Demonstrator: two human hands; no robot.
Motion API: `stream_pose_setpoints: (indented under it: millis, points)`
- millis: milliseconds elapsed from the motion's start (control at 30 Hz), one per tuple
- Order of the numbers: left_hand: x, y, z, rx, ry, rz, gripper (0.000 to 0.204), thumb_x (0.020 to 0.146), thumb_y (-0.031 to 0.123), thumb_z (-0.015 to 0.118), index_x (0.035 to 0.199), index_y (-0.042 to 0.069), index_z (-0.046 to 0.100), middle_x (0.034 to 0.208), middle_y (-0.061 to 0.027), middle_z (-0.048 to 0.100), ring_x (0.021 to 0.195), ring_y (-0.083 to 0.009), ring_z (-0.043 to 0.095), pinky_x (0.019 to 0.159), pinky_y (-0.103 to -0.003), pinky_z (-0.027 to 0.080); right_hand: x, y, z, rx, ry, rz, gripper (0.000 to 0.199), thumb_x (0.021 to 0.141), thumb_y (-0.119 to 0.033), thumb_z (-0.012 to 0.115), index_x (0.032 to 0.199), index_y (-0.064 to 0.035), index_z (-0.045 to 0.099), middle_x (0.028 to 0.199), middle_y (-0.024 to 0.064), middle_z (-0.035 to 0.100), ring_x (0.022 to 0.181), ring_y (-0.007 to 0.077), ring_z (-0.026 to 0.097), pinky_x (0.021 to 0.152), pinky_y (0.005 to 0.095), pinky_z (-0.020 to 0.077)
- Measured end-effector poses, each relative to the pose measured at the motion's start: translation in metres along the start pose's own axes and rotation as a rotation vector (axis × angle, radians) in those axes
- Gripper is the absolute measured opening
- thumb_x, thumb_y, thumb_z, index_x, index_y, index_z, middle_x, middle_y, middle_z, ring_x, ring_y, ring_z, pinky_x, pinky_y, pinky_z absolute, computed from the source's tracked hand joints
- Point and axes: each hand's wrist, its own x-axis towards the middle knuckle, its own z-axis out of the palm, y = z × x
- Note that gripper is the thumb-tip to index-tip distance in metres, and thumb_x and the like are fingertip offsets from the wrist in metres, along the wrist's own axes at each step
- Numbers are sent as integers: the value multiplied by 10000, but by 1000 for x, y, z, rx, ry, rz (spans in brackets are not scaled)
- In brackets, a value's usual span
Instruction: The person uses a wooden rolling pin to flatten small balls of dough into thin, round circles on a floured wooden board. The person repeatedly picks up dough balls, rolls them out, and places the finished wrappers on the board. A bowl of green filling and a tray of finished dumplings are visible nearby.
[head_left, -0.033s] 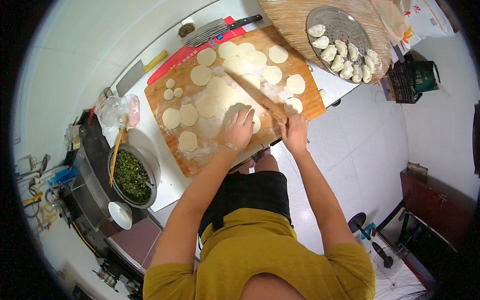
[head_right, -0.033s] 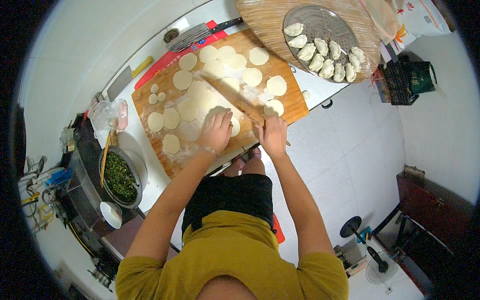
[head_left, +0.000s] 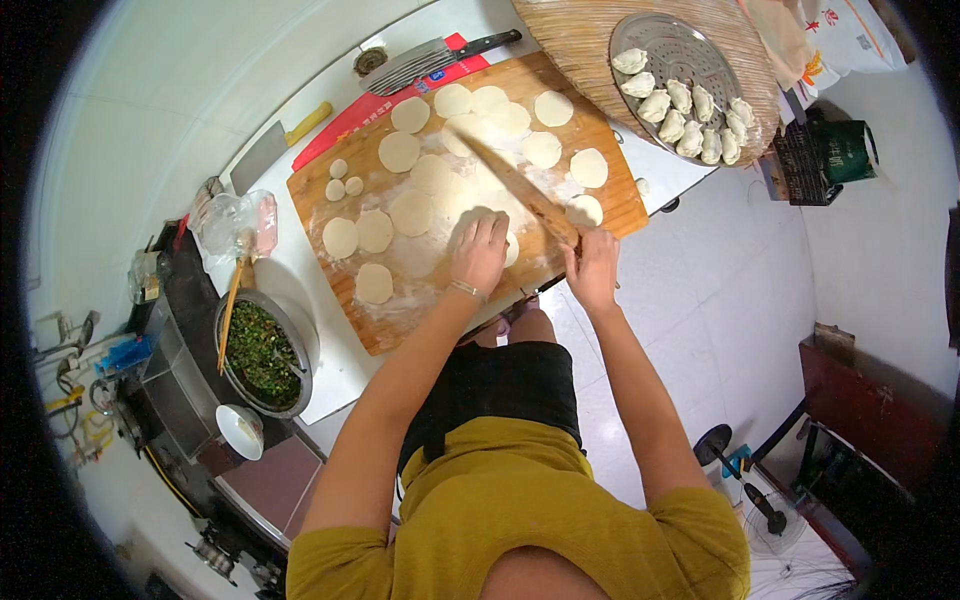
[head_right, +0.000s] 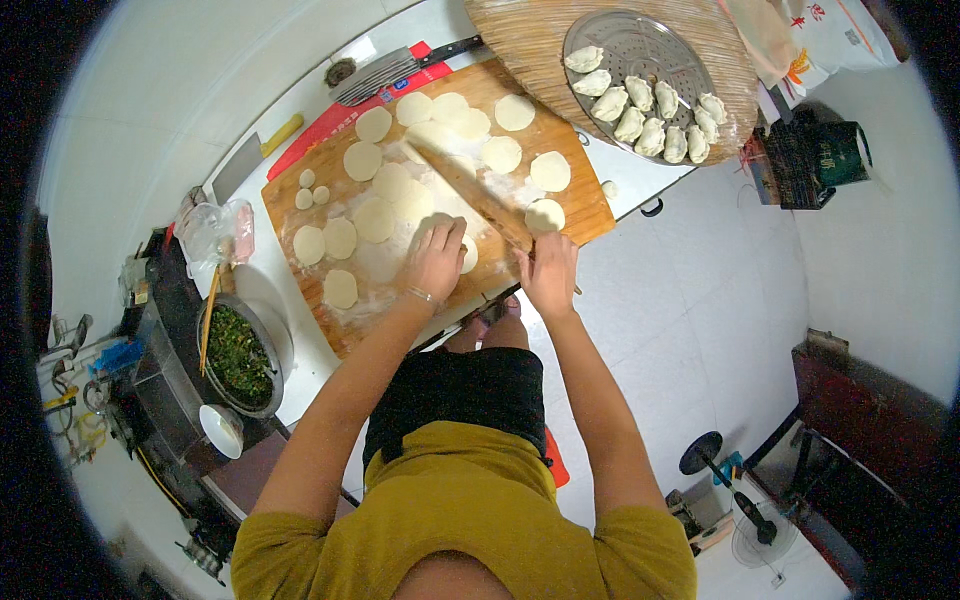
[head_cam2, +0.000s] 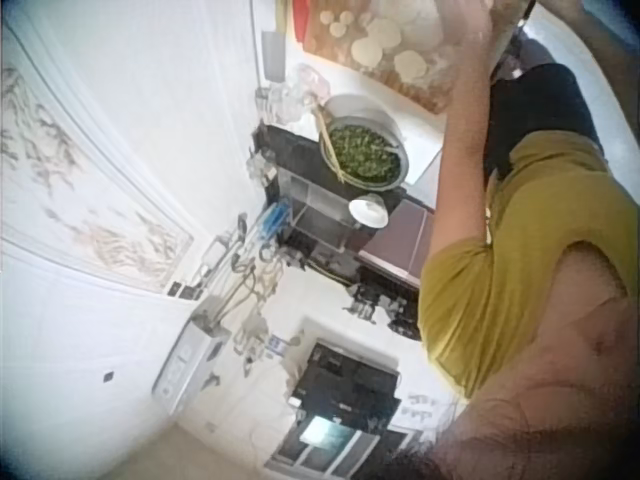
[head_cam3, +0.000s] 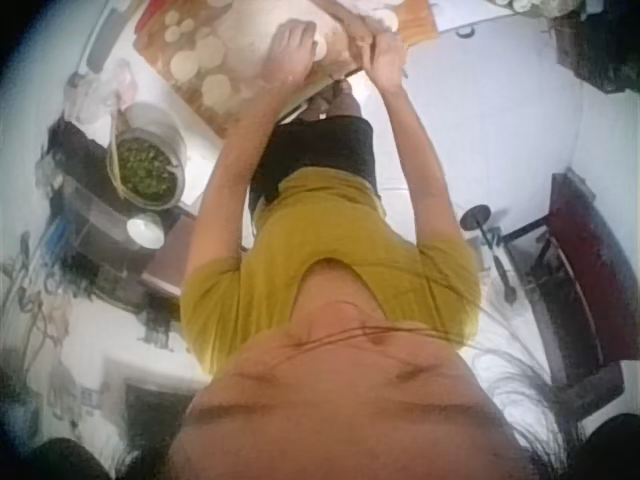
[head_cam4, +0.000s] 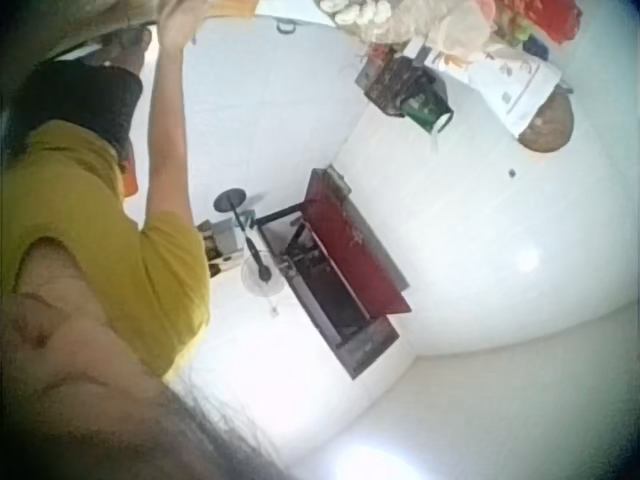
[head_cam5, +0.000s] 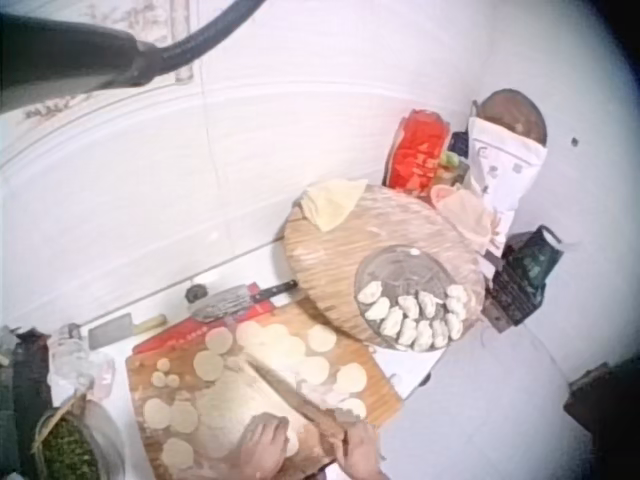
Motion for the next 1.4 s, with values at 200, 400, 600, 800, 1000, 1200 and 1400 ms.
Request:
stream_pose_setpoints:
  millis: [200, 400, 600, 800, 1000, 1200, 1400]
  points:
    - [20, -5, 10, -172, -171, -311, 194, 811, 124, 678, 982, 56, 617, 950, -133, 624, 928, -337, 588, 858, -426, 472, -27, 3, -12, 147, 135, 178, 301, 853, -162, 674, 1090, -3, 579, 894, 152, 561, 867, 332, 511, 806, 437, 380]
    - [-3, 11, -49, -358, -250, -122, 118, 802, 83, 705, 883, 34, 635, 945, -129, 658, 793, -295, 639, 682, -380, 510, -53, 11, -11, 142, 86, 177, 272, 859, -159, 673, 1062, -3, 581, 891, 153, 567, 833, 330, 513, 776, 431, 392]
    - [-44, -5, -4, -751, 76, -554, 215, 850, 106, 684, 1046, 32, 635, 901, -120, 674, 806, -199, 660, 714, -319, 522, -46, 12, -13, 104, 32, 18, 283, 828, -157, 701, 1049, -18, 592, 897, 135, 578, 861, 323, 528, 789, 420, 396]
    - [-89, -20, -27, -103, 216, -369, 601, 840, 136, 623, 1389, 31, 402, 1467, -253, 335, 1344, -413, 339, 1096, -514, 293, -29, 11, -16, 17, -228, -244, 355, 789, -210, 727, 1097, -77, 610, 963, 89, 605, 924, 302, 557, 851, 430, 409]
    - [-54, -38, -20, 72, -5, -311, 753, 879, 312, 580, 1502, 50, 247, 1564, -210, 205, 1435, -410, 201, 1157, -542, 183, 23, 2, 28, -279, -305, -395, 636, 887, -473, 560, 1394, -107, 443, 1375, 142, 473, 1259, 351, 448, 1068, 489, 337]
    - [-67, -44, -25, 44, -117, -255, 779, 880, 338, 591, 1517, 79, 225, 1578, -177, 190, 1444, -389, 186, 1169, -529, 166, 6, -12, 16, -270, -291, -225, 753, 872, -498, 566, 1505, -198, 291, 1579, 155, 208, 1442, 381, 209, 1150, 566, 173]
    - [-40, -53, -31, 108, -26, -281, 747, 892, 339, 568, 1504, 53, 247, 1558, -193, 231, 1424, -389, 232, 1152, -523, 206, 40, -18, 35, -351, -231, -242, 751, 893, -505, 522, 1522, -188, 262, 1588, 153, 185, 1445, 378, 205, 1143, 609, 145]
